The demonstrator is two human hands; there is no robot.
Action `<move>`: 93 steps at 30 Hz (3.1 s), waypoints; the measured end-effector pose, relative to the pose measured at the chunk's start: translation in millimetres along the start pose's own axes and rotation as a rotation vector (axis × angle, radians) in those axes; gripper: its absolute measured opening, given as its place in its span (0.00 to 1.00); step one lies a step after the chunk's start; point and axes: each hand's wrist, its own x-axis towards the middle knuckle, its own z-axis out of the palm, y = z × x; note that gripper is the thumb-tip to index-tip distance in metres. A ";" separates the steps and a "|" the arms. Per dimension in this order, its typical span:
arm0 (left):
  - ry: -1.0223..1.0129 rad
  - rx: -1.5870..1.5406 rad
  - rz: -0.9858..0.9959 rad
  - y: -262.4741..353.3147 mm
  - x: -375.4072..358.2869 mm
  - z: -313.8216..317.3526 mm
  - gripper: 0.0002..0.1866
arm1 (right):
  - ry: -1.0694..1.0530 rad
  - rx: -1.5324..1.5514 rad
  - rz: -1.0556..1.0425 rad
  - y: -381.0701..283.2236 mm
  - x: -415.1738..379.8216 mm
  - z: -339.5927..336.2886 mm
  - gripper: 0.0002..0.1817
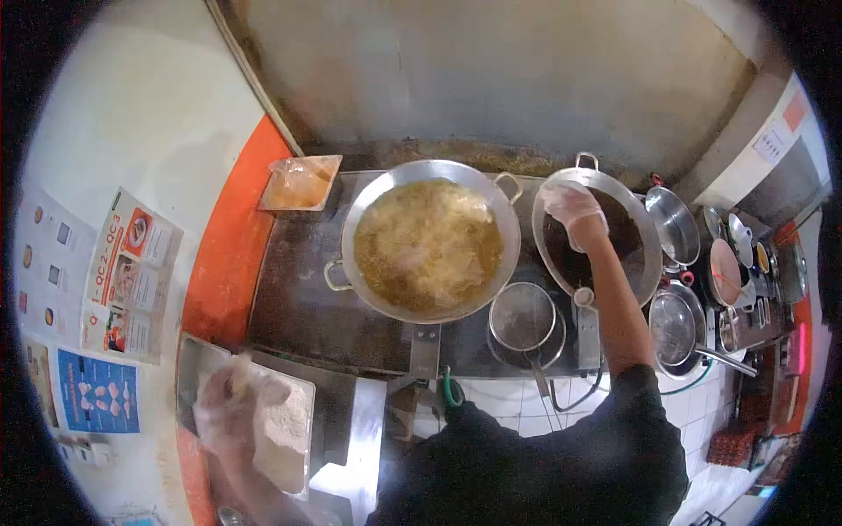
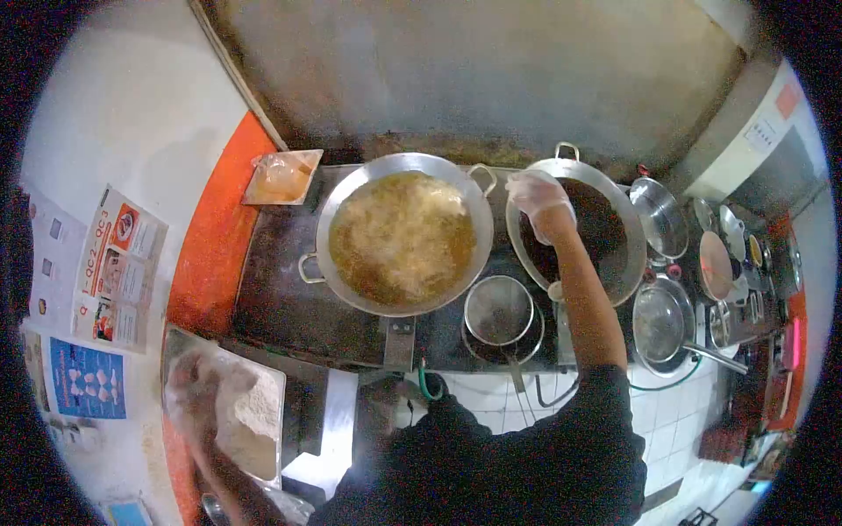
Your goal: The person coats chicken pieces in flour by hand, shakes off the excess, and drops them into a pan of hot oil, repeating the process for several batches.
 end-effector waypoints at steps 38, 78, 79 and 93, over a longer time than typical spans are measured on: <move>-0.371 -0.257 0.551 111.6 86.6 376.2 0.13 | 0.331 1.345 1.338 -190.5 -264.1 -125.2 0.16; -0.084 0.290 -0.307 -346.7 -202.4 50.7 0.18 | -1.185 1.244 -0.399 -651.5 49.2 -37.2 0.24; -0.134 0.316 -0.379 -335.4 -197.1 43.6 0.19 | -1.178 1.248 -0.371 -652.3 47.4 -37.1 0.24; 0.256 0.251 -0.625 -368.1 -185.7 130.3 0.21 | -1.257 1.591 0.178 -632.8 51.0 -19.7 0.32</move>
